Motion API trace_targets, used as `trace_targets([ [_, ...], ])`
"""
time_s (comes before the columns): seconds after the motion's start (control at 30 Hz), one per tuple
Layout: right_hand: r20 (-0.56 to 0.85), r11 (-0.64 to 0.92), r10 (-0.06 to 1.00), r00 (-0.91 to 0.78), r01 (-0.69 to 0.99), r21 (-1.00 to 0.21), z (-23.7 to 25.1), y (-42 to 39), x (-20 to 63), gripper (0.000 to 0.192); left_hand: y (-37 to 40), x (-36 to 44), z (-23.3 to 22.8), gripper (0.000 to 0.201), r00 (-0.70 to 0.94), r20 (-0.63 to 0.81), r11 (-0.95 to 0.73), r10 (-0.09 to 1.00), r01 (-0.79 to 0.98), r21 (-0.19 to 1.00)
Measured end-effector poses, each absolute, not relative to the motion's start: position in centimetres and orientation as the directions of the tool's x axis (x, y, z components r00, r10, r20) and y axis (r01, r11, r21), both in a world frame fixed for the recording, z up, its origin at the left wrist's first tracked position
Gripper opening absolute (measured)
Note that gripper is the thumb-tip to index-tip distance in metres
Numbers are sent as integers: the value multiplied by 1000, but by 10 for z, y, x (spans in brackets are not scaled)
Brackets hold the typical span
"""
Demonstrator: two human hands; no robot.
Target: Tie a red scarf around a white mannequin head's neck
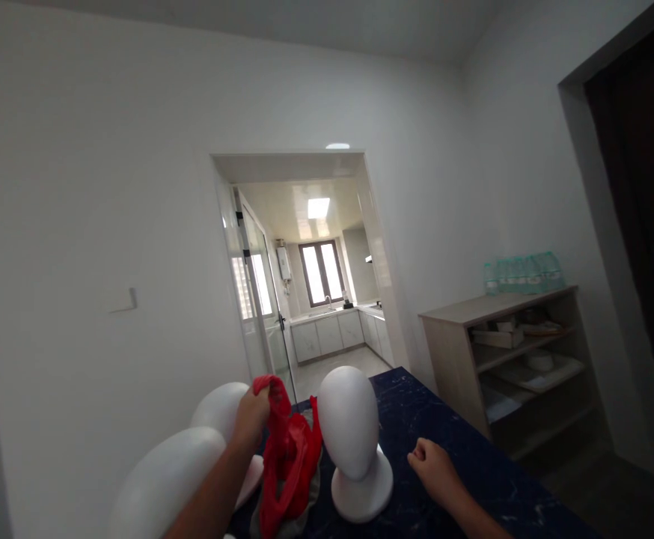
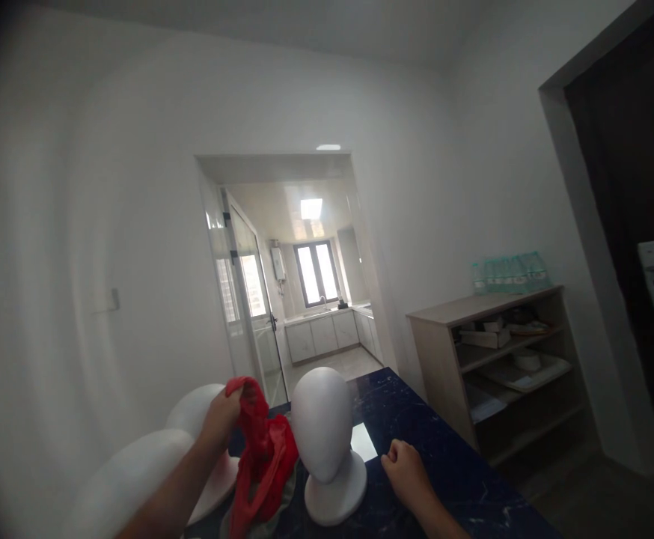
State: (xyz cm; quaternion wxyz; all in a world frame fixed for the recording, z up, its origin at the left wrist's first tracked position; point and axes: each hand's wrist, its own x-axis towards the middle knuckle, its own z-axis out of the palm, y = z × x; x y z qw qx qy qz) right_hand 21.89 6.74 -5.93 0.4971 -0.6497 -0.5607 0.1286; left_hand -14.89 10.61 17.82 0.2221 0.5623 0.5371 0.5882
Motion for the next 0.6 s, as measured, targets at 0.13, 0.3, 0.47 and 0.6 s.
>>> trace_targets([
  [0.13, 381, 127, 866, 325, 594, -794, -58, 66, 219, 27, 84, -135, 240, 31, -252, 478, -458, 842, 136, 879],
  [0.3, 381, 137, 868, 318, 584, -800, -55, 63, 219, 26, 40, -126, 308, 36, -158, 578, -592, 800, -53, 804],
  [0.47, 386, 158, 868, 312, 563, -811, -50, 59, 221, 28, -11, -123, 342, 29, 182, 567, -548, 803, -144, 824],
  [0.6, 469, 264, 819, 332, 507, -820, -25, 42, 222, 41, -39, -131, 350, 29, 383, 524, -513, 761, -139, 847],
])
